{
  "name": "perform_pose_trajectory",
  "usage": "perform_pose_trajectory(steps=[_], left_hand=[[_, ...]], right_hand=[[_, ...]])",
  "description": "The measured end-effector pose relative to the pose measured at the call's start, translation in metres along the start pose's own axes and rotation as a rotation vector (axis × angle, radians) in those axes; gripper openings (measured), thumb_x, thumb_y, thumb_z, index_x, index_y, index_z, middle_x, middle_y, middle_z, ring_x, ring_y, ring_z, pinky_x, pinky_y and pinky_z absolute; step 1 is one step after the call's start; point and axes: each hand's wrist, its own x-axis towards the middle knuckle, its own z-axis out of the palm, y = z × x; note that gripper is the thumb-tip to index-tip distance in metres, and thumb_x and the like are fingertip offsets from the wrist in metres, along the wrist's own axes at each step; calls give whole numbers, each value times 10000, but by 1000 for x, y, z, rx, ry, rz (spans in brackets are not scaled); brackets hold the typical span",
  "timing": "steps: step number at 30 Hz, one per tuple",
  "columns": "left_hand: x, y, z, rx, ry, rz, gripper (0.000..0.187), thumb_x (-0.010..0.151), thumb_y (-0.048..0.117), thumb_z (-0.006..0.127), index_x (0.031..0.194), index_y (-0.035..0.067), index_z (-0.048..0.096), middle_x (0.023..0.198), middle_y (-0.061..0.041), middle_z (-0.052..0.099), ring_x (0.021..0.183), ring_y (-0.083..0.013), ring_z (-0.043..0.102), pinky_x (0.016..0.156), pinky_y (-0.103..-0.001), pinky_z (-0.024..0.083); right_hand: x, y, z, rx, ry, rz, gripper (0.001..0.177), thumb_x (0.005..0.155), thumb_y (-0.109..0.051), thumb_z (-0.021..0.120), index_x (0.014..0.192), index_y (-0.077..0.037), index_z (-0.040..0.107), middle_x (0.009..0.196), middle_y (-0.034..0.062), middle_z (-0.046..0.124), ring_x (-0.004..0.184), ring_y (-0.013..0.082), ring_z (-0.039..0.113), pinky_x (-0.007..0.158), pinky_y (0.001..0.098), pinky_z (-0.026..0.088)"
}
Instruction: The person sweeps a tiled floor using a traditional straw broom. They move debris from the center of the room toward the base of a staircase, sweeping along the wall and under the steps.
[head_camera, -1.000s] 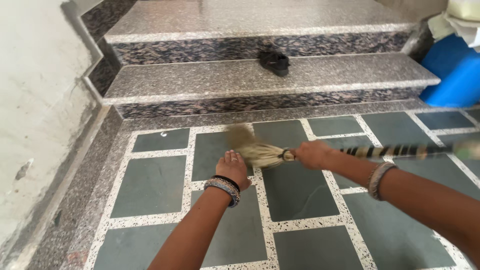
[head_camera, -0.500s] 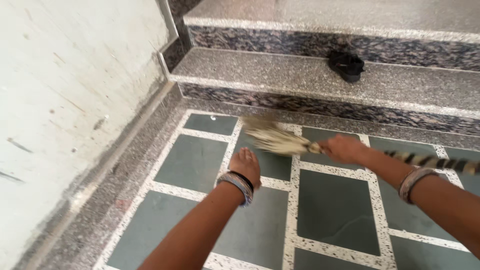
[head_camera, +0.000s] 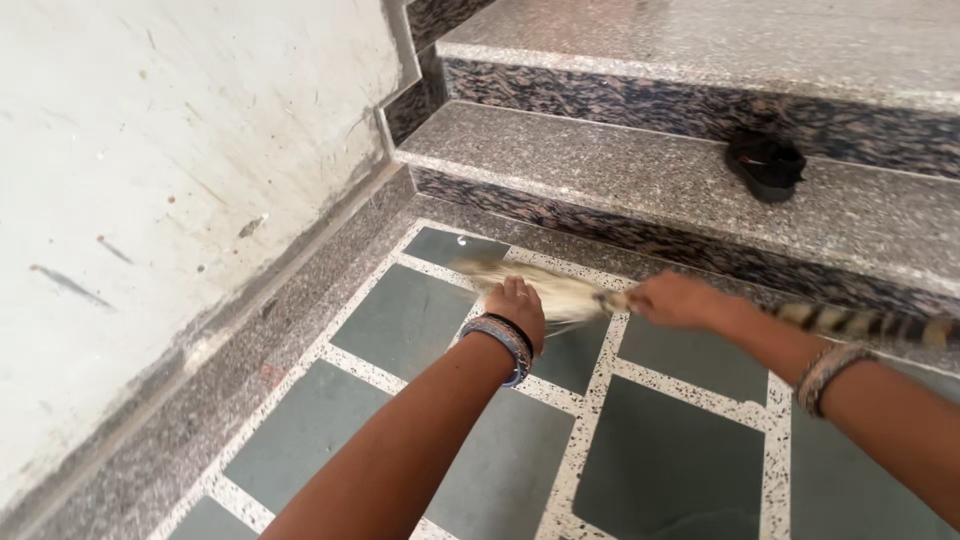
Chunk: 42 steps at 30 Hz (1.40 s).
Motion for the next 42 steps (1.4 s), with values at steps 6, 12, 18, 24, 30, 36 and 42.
perform_pose_trajectory(steps=[6, 12, 18, 24, 30, 36, 42], left_hand=[[-11, -3, 3, -168, -14, -116, 1042, 901, 573, 687, 1572, -54, 195, 1653, -238, 200, 1550, -337, 174, 1238, -442, 214], [-19, -5, 20, -263, -38, -200, 1024, 913, 567, 677, 1568, -53, 194, 1660, -245, 174, 1556, -337, 156, 1244, -448, 202], [-27, -9, 27, -327, 1, -246, 1018, 907, 555, 687, 1554, -74, 215, 1642, -262, 214, 1544, -341, 194, 1239, -441, 227], [-27, -5, 44, -360, -18, -311, 1014, 903, 555, 694, 1553, -68, 228, 1645, -256, 220, 1548, -344, 196, 1237, -439, 236], [-22, 12, 50, -267, -98, -312, 1022, 925, 567, 665, 1570, -57, 176, 1653, -249, 183, 1547, -346, 172, 1238, -449, 216], [-45, 17, 5, -298, -73, -372, 993, 918, 541, 673, 1570, -37, 198, 1665, -234, 180, 1547, -345, 183, 1238, -443, 226], [-82, 24, -20, -195, -89, -436, 971, 933, 510, 671, 1562, -68, 210, 1653, -249, 211, 1552, -347, 187, 1245, -438, 221]], right_hand=[[18, 22, -50, 111, 178, 22, 323, 1023, -271, 480, 1293, -242, 654, 797, 124, 752, 696, 241, 713, 765, 452, 606], [51, 24, 19, 68, 17, 109, 328, 1022, -307, 505, 1236, -172, 715, 892, 125, 733, 769, 257, 728, 762, 444, 638], [53, 11, -25, 294, 170, 14, 386, 984, -300, 512, 1337, -257, 661, 843, 139, 774, 703, 278, 767, 791, 446, 621], [64, -14, 19, 250, 36, 74, 410, 982, -299, 523, 1377, -306, 633, 758, 119, 734, 670, 261, 728, 735, 452, 598], [59, -6, -16, 290, 178, -78, 420, 983, -309, 532, 1393, -321, 623, 687, 115, 700, 634, 250, 682, 686, 458, 560], [86, 55, 6, 184, 129, 37, 362, 1101, -308, 461, 1077, -53, 715, 719, 139, 728, 599, 235, 702, 627, 444, 568], [77, 13, 0, 216, -15, -205, 290, 1041, -283, 485, 1249, -196, 667, 714, 134, 713, 535, 219, 654, 579, 421, 582]])
